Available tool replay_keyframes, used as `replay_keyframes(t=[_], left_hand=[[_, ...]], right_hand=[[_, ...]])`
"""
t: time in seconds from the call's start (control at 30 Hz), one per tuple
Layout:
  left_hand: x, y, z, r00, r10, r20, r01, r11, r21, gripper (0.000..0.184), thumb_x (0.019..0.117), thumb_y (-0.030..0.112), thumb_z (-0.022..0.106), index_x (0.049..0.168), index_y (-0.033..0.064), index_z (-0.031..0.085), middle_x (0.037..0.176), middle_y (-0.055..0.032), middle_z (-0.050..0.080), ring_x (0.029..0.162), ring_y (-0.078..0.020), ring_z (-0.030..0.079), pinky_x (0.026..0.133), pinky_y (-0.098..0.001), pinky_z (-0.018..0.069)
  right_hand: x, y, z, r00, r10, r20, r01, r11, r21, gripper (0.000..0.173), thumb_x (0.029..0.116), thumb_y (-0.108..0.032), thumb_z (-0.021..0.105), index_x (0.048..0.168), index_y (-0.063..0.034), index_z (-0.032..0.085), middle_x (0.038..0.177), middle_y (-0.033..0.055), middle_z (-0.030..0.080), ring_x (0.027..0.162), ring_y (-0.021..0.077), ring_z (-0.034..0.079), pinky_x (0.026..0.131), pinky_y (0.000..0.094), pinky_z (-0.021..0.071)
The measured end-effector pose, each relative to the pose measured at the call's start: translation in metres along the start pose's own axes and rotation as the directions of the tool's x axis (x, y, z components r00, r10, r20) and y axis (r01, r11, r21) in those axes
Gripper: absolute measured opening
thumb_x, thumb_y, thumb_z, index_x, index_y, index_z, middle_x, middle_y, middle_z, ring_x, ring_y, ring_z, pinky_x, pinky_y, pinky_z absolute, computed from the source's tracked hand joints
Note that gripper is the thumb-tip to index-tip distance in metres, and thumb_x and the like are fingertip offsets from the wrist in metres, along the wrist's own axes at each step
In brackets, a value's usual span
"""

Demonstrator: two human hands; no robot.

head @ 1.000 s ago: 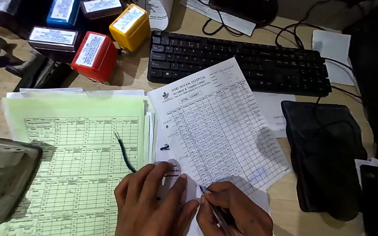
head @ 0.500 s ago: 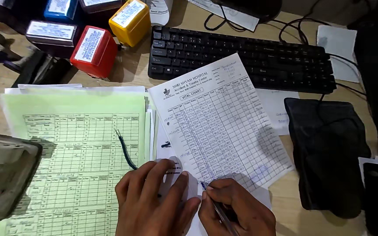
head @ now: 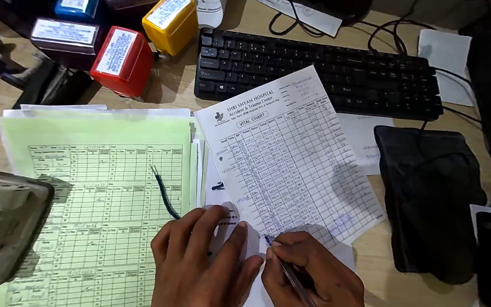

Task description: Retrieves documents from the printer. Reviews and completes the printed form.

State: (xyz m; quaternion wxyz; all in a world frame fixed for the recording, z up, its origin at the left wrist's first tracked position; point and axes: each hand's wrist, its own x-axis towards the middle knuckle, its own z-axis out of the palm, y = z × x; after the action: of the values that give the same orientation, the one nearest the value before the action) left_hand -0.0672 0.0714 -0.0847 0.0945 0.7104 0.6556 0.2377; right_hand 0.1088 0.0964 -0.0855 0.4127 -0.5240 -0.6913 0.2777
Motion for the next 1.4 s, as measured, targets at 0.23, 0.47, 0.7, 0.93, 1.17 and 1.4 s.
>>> replay_keyframes(t=[0.23,0.47,0.7,0.93,1.17,1.4], left_hand=[[0.0006,-0.0001,-0.0001,1.0,0.001,0.002,-0.001,1.0,0.003,0.038,0.0923,0.06,0.064,0.114,0.031,0.075,0.126,-0.0037,0.065,0.119,-0.0231,0.052,0.096,-0.0458,0.0323],[0.0006,0.0003,-0.0005,1.0,-0.001,0.001,0.001,1.0,-0.005,0.038,0.0921,0.06,0.064,0.114,0.0306,0.074,0.126,-0.0038,0.065,0.119,-0.0235,0.053,0.097,-0.0466,0.0331],[0.0008,0.0001,-0.0013,1.0,0.0,0.004,0.0,1.0,0.0,0.038,0.0925,0.06,0.064,0.115,0.0312,0.074,0.126,-0.0044,0.065,0.119,-0.0239,0.052,0.096,-0.0468,0.0325],[0.0007,-0.0004,-0.001,1.0,0.001,-0.007,-0.001,1.0,-0.004,0.039,0.0905,0.06,0.066,0.114,0.0306,0.074,0.125,-0.0043,0.065,0.118,-0.024,0.052,0.096,-0.0468,0.0331],[0.0006,-0.0003,-0.0015,1.0,0.009,-0.001,-0.009,1.0,0.003,0.038,0.0918,0.06,0.065,0.115,0.0311,0.074,0.126,-0.0044,0.064,0.119,-0.0242,0.052,0.096,-0.0469,0.0323],[0.0003,-0.001,-0.0009,1.0,0.011,-0.006,-0.011,1.0,-0.002,0.038,0.091,0.06,0.066,0.114,0.0306,0.074,0.125,-0.0047,0.064,0.119,-0.024,0.052,0.096,-0.0468,0.0324]], right_hand=[[0.0002,-0.001,0.0001,1.0,-0.001,0.01,0.001,1.0,-0.018,0.007,0.0817,-0.005,0.073,0.077,-0.0031,0.068,0.079,0.0066,0.068,0.064,0.0018,0.061,0.052,0.0108,0.0488],[0.0005,-0.0008,-0.0019,1.0,0.011,0.017,-0.011,1.0,0.018,0.006,0.0826,-0.005,0.073,0.079,-0.0033,0.068,0.081,0.0067,0.069,0.065,0.0024,0.062,0.052,0.0115,0.0497],[0.0007,-0.0022,0.002,1.0,0.003,-0.024,-0.003,1.0,-0.019,0.006,0.0819,-0.004,0.073,0.078,-0.0029,0.068,0.08,0.0067,0.068,0.064,0.0014,0.061,0.052,0.0103,0.0489],[0.0004,0.0,-0.0005,1.0,-0.009,-0.019,0.009,1.0,0.025,0.008,0.0826,-0.005,0.072,0.078,-0.0039,0.066,0.081,0.0063,0.068,0.066,0.0023,0.062,0.054,0.0111,0.0508],[0.0006,-0.0019,0.0026,0.999,-0.006,-0.034,0.004,0.999,-0.038,0.008,0.081,-0.005,0.073,0.076,-0.0038,0.066,0.079,0.0064,0.067,0.065,0.0017,0.061,0.053,0.0102,0.0489],[0.0009,-0.0029,0.0026,1.0,-0.007,-0.026,0.005,0.999,-0.045,0.01,0.0792,-0.004,0.073,0.073,-0.0031,0.065,0.078,0.0068,0.067,0.064,0.0021,0.06,0.054,0.0101,0.0488]])
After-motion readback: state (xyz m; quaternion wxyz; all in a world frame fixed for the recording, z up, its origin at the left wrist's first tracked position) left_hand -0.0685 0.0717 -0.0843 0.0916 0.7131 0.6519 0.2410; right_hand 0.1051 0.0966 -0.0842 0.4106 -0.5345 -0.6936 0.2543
